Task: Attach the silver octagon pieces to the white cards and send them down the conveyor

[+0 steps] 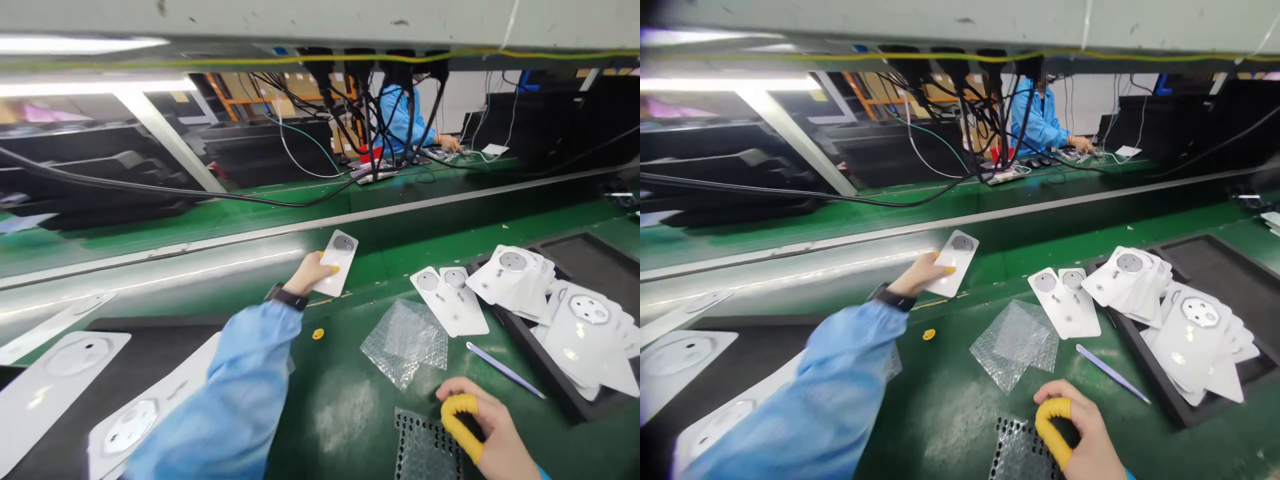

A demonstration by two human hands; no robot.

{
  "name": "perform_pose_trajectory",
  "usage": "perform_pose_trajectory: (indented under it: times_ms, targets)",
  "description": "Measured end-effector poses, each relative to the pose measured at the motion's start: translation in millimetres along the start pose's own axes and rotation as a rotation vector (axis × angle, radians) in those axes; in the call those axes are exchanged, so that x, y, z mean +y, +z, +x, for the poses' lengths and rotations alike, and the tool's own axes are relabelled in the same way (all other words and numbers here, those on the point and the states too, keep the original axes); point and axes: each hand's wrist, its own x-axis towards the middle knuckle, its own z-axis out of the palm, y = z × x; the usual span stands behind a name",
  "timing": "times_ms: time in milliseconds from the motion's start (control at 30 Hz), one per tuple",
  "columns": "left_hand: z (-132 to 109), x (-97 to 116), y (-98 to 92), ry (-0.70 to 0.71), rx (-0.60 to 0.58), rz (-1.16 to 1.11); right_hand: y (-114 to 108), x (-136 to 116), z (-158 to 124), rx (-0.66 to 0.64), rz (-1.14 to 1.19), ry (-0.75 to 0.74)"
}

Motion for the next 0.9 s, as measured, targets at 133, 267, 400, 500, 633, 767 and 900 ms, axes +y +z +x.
perform_pose_trajectory:
  times_ms: [133, 267, 400, 500, 633, 767, 900]
  targets:
    - [-124.9, -12.8, 18.1, -0.064, -0.233, -0.216, -5.9, -19.6, 7.9, 0.151, 0.038, -0.063]
    - [-249.1, -4.2, 47.5, -0.289, -0.259, -0.612, -9.1, -49.0, 17.6, 0.178, 0.086, -0.204]
    - [-303.6, 12.7, 71.2, -0.384, -0.237, -0.804, -6.9, -74.1, 11.1, 0.082, 0.095, -0.261]
    - [-315.8, 14.0, 78.5, -0.278, -0.249, -0.797, -7.5, -83.1, -1.1, 0.066, 0.082, -0.262]
    - [-327.0, 5.4, 82.1, -0.175, -0.197, -0.748, -9.7, -85.9, -12.5, 0.055, 0.082, -0.277]
    - [-338.3, -2.2, 85.5, -0.144, -0.147, -0.7, -8.8, -88.0, -18.3, 0.046, 0.157, -0.222]
    - [-344.5, -7.4, 87.0, -0.076, -0.066, -0.575, -5.8, -91.8, -19.2, 0.012, 0.327, -0.047]
